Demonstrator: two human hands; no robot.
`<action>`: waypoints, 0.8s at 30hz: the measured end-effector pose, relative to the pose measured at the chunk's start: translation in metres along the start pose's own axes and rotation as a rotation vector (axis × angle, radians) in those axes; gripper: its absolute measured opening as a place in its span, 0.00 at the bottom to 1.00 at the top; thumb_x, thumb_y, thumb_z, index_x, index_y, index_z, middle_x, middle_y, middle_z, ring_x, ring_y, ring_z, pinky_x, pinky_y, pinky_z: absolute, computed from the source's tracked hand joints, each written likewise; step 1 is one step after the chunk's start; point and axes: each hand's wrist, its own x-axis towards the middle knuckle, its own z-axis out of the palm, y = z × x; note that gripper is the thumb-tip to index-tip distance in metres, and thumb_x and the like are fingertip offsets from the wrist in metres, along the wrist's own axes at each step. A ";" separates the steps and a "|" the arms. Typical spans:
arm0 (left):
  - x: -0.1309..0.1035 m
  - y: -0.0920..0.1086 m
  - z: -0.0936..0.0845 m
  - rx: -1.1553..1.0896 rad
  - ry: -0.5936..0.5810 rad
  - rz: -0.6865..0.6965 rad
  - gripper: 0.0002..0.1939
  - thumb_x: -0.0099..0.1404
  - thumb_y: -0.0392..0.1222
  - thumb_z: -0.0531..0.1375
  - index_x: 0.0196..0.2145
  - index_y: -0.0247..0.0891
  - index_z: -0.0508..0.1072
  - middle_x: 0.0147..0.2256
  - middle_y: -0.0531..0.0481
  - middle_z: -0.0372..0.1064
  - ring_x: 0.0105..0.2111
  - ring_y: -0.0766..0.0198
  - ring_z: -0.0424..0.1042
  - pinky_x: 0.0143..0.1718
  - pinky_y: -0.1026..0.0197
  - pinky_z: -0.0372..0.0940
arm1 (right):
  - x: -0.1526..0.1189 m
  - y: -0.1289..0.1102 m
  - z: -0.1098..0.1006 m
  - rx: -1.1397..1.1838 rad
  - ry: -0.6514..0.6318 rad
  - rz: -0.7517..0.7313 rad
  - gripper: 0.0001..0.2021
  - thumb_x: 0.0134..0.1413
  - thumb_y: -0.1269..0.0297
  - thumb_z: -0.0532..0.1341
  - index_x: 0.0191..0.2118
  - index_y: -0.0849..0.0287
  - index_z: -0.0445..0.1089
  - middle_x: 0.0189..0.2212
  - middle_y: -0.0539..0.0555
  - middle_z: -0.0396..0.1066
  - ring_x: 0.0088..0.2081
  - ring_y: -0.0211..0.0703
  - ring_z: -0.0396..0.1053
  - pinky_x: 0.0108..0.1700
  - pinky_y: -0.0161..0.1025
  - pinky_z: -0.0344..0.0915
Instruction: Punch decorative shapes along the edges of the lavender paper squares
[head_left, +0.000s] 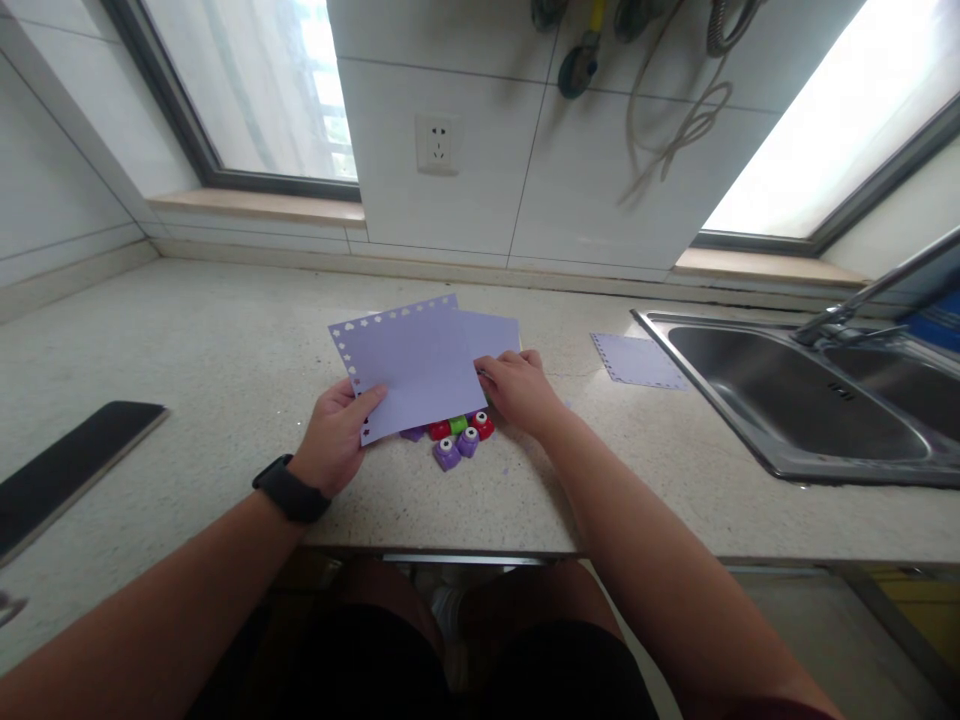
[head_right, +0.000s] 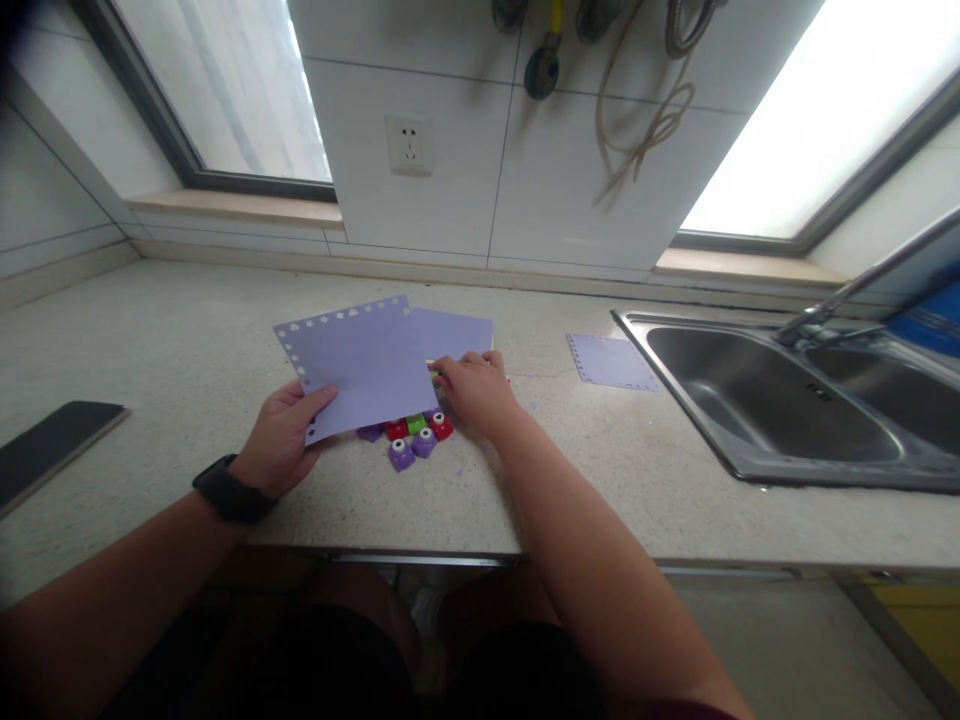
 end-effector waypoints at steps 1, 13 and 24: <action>0.000 0.000 0.000 0.001 0.005 0.001 0.18 0.55 0.43 0.74 0.43 0.36 0.81 0.35 0.49 0.80 0.31 0.59 0.78 0.31 0.58 0.77 | 0.000 0.001 0.000 -0.004 -0.009 0.001 0.15 0.75 0.61 0.53 0.56 0.51 0.74 0.43 0.57 0.80 0.48 0.52 0.71 0.54 0.48 0.49; 0.000 0.001 0.000 0.015 0.003 0.002 0.18 0.55 0.43 0.74 0.43 0.35 0.80 0.36 0.48 0.80 0.31 0.58 0.79 0.32 0.56 0.78 | -0.001 0.012 0.004 -0.021 -0.023 0.023 0.13 0.74 0.60 0.56 0.54 0.50 0.76 0.42 0.57 0.80 0.47 0.55 0.72 0.51 0.50 0.49; -0.001 0.001 0.000 0.007 -0.009 -0.013 0.18 0.55 0.43 0.74 0.42 0.36 0.81 0.36 0.47 0.81 0.31 0.58 0.79 0.30 0.57 0.76 | -0.001 -0.001 -0.004 0.034 0.040 -0.006 0.13 0.73 0.62 0.55 0.54 0.52 0.75 0.42 0.57 0.81 0.48 0.52 0.72 0.53 0.49 0.49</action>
